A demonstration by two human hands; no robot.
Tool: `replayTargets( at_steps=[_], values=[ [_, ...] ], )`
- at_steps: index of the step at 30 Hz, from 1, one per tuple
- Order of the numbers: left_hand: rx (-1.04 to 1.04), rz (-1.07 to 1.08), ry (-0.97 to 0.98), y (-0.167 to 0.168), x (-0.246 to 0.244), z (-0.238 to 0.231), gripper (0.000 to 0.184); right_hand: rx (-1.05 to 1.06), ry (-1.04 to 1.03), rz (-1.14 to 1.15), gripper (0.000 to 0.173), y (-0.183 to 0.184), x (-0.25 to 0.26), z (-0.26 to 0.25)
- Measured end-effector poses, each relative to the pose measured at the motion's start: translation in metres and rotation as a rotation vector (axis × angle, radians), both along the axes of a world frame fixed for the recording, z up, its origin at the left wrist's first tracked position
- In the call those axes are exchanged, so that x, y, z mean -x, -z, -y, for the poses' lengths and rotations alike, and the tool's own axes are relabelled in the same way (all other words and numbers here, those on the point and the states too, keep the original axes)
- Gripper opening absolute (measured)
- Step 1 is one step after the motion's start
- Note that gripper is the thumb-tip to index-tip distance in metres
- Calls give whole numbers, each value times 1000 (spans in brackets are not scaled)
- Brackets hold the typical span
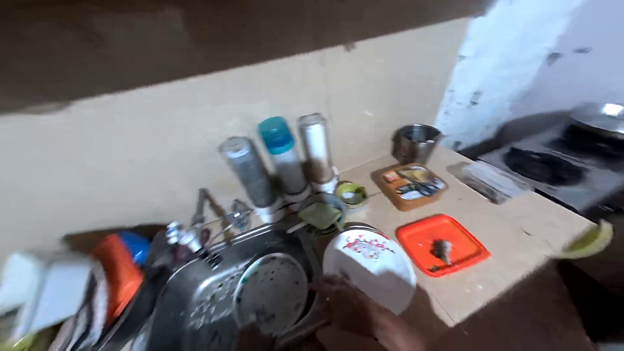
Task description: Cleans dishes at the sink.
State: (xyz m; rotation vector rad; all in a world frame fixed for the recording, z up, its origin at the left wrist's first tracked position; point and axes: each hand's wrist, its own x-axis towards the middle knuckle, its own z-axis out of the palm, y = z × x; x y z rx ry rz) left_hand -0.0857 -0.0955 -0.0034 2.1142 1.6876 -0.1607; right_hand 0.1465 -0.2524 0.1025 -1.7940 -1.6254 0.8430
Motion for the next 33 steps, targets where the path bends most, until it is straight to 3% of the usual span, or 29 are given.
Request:
replayTargets(
  at_steps=[2, 6, 13, 16, 19, 25, 30, 33],
  values=[
    [57, -53, -16, -4, -4, 0, 62, -168, 37, 162, 39, 4, 16, -16],
    [129, 28, -16, -12, 6, -4, 59, -381, -9, 134, 32, -27, 53, -56],
    [65, 33, -34, -12, 60, -7, 68, -283, -19, 27, 48, -77, 81, -192],
    [38, 1, -31, -20, 59, -3, 65, -257, 30, -15, 61, -86, 94, -262],
    [81, -23, -29, -23, 56, -4, 62, -147, 91, -3, 58, -90, 118, -305],
    [142, -10, -9, -24, 57, -6, 64, 6, 114, 327, 46, -103, 158, -309],
    [110, 41, -8, -24, 57, -6, 61, -98, -57, 490, 41, -89, 137, -313],
    [118, 18, -8, -20, 57, -8, 63, -152, -85, 439, 39, -83, 122, -318]
  ],
)
